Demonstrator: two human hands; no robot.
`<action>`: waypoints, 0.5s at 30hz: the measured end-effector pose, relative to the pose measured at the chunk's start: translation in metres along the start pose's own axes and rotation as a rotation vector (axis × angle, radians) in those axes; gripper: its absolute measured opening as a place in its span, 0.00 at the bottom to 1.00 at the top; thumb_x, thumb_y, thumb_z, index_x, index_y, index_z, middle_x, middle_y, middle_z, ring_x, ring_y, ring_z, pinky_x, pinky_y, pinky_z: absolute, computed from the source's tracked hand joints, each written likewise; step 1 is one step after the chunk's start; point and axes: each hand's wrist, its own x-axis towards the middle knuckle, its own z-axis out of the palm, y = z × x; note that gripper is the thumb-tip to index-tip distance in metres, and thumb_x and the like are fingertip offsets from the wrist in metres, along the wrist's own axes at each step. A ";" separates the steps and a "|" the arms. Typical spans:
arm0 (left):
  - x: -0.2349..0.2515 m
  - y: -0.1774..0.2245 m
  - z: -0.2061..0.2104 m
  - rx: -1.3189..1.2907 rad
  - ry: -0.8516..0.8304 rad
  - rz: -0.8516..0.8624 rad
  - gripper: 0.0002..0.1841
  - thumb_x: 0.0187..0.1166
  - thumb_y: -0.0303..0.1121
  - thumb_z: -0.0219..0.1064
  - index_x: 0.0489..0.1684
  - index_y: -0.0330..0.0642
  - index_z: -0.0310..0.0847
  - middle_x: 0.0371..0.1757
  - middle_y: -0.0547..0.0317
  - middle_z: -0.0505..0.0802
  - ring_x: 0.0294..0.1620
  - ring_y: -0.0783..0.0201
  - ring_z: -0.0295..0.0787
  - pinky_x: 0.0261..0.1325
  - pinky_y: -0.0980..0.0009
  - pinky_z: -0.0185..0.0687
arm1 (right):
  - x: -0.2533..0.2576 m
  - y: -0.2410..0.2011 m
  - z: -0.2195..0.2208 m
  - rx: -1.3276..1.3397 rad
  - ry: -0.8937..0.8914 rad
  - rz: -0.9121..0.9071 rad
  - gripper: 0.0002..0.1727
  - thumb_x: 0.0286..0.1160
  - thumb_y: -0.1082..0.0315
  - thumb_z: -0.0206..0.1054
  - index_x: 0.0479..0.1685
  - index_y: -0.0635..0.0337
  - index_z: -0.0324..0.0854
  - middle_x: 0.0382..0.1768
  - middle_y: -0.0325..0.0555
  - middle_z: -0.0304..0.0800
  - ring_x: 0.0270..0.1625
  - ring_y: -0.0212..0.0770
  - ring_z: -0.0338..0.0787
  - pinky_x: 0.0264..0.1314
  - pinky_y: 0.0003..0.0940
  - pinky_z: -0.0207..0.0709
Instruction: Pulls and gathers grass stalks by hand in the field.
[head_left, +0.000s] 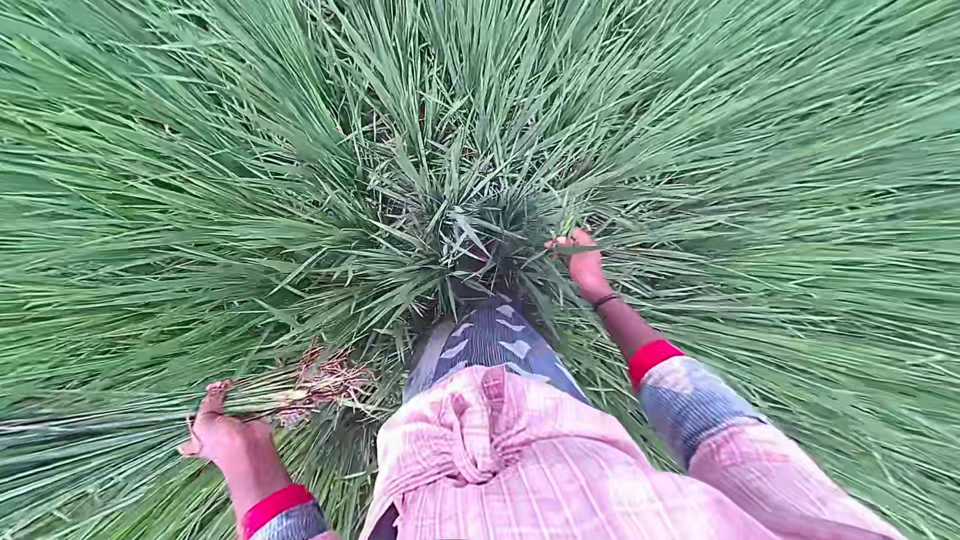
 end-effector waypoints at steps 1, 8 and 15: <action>0.002 -0.002 0.006 -0.003 -0.008 0.003 0.11 0.84 0.20 0.56 0.61 0.33 0.69 0.40 0.61 0.87 0.40 0.71 0.89 0.50 0.70 0.89 | 0.005 -0.005 0.001 -0.010 -0.013 -0.003 0.15 0.93 0.70 0.52 0.64 0.74 0.73 0.48 0.58 0.87 0.45 0.42 0.85 0.54 0.42 0.79; 0.003 -0.017 0.016 -0.078 -0.036 0.029 0.12 0.82 0.21 0.58 0.61 0.33 0.69 0.40 0.61 0.88 0.41 0.70 0.90 0.49 0.68 0.90 | 0.011 -0.001 0.024 -0.048 -0.037 -0.148 0.16 0.93 0.69 0.52 0.67 0.72 0.74 0.49 0.61 0.86 0.46 0.44 0.86 0.54 0.44 0.81; 0.011 -0.009 -0.009 -0.084 -0.041 0.037 0.14 0.81 0.18 0.58 0.62 0.33 0.67 0.40 0.62 0.88 0.40 0.71 0.90 0.49 0.70 0.90 | -0.023 0.001 0.032 -0.075 0.069 -0.091 0.19 0.94 0.66 0.51 0.72 0.71 0.70 0.46 0.58 0.87 0.41 0.43 0.84 0.48 0.44 0.78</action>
